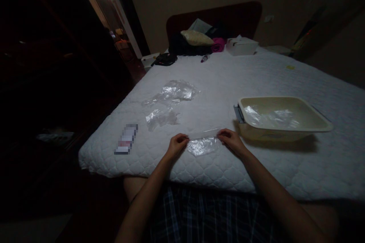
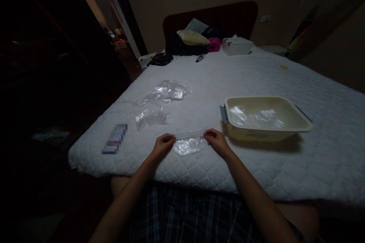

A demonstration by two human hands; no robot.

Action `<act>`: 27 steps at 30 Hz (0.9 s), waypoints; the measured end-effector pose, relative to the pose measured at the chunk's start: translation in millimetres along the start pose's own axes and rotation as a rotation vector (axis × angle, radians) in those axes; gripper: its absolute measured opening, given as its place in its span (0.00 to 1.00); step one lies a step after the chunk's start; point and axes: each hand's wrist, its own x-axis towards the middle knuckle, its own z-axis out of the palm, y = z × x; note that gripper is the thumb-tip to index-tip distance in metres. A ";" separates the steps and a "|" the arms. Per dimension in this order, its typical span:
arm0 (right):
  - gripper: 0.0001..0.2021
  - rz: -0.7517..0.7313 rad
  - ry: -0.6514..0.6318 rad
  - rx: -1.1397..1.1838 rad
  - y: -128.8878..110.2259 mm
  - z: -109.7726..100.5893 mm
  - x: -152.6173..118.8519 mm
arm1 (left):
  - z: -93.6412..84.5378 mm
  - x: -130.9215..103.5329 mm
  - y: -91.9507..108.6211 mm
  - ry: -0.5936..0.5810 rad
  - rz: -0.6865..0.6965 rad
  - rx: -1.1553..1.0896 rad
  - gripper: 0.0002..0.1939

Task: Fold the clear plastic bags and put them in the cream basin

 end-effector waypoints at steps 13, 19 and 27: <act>0.10 -0.032 0.018 -0.060 1.8 -1.5 -0.1 | -0.1 -7.1 7.6 0.033 0.332 0.239 0.07; 0.11 -0.011 0.033 -0.090 1.4 -1.3 -2.1 | 3.2 -13.3 9.4 -0.003 0.427 0.372 0.13; 0.11 -0.037 0.041 -0.098 -0.6 -0.9 -2.8 | 4.6 -17.5 6.8 -0.013 0.406 0.402 0.12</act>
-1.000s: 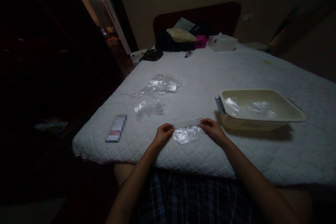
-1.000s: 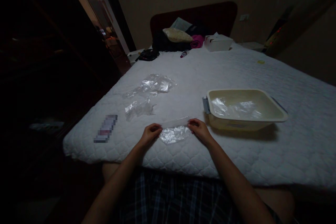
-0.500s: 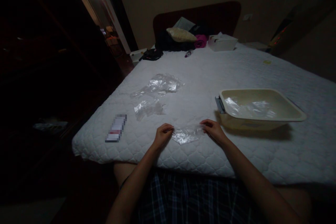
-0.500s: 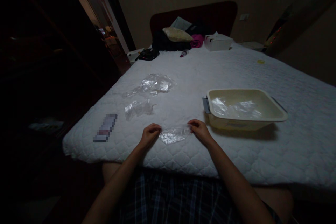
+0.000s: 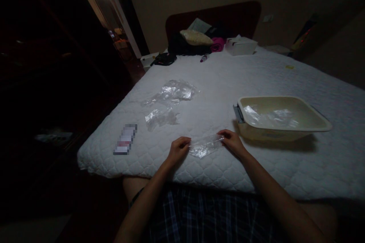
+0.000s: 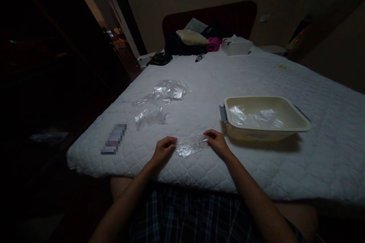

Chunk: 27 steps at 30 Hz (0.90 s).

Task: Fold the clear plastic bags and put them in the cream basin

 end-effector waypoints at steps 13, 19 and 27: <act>0.11 -0.032 0.032 -0.036 3.0 -0.1 -0.6 | -4.3 -12.1 5.2 -0.119 0.081 0.107 0.10; 0.11 -0.033 0.021 -0.047 1.9 0.2 -0.8 | -0.9 -12.8 -0.2 -0.058 0.130 0.086 0.09; 0.11 -0.067 0.025 -0.032 -2.2 0.7 -3.5 | -2.8 -17.0 -0.8 -0.056 0.243 0.206 0.09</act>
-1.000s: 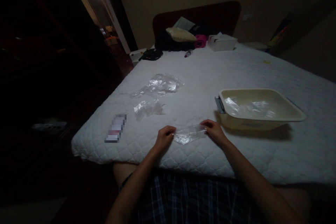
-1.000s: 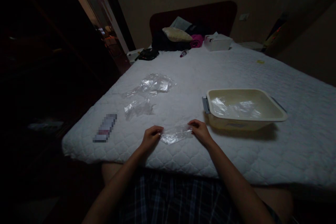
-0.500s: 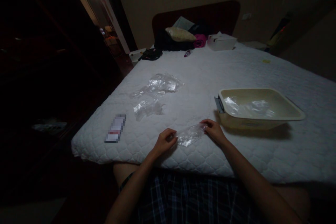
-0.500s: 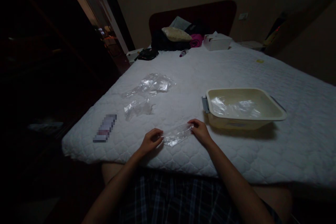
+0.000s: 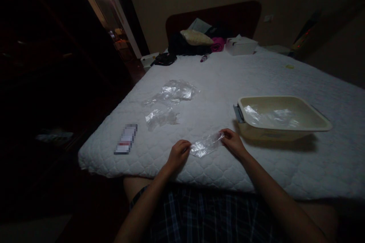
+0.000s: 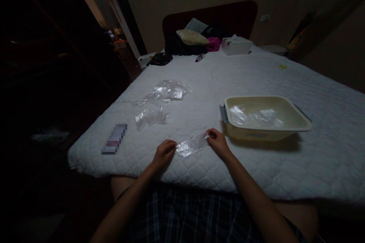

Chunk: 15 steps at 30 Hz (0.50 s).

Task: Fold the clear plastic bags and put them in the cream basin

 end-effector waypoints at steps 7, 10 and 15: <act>0.09 -0.069 -0.006 -0.064 -2.0 0.7 -3.3 | -1.7 -1.6 1.9 0.017 0.054 0.111 0.09; 0.08 -0.103 -0.006 -0.068 0.6 0.6 -3.5 | 0.8 -1.6 3.5 0.019 0.031 0.050 0.10; 0.10 -0.099 0.015 -0.091 3.0 0.1 -3.7 | 3.3 -0.9 2.6 0.070 -0.018 -0.006 0.08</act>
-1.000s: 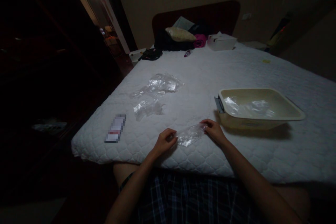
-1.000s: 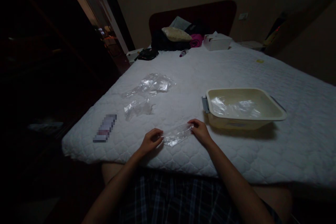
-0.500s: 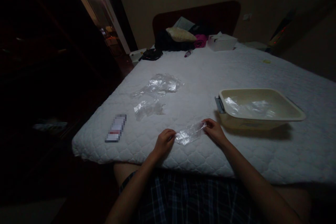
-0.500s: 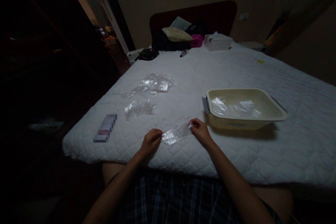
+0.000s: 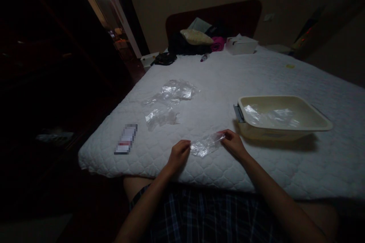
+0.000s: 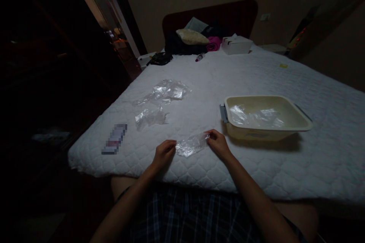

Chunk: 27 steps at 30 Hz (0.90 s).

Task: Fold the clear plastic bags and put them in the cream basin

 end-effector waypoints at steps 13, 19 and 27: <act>0.07 -0.056 0.019 -0.118 -7.5 -3.8 -3.1 | 3.2 -1.9 -0.7 -0.039 0.034 0.007 0.08; 0.08 -0.082 -0.024 -0.088 -4.8 -5.9 -5.2 | 3.9 0.4 0.6 -0.045 0.038 0.053 0.09; 0.11 -0.071 -0.067 -0.213 -7.3 -10.7 -11.5 | 3.2 -0.8 -0.1 -0.066 0.088 0.021 0.09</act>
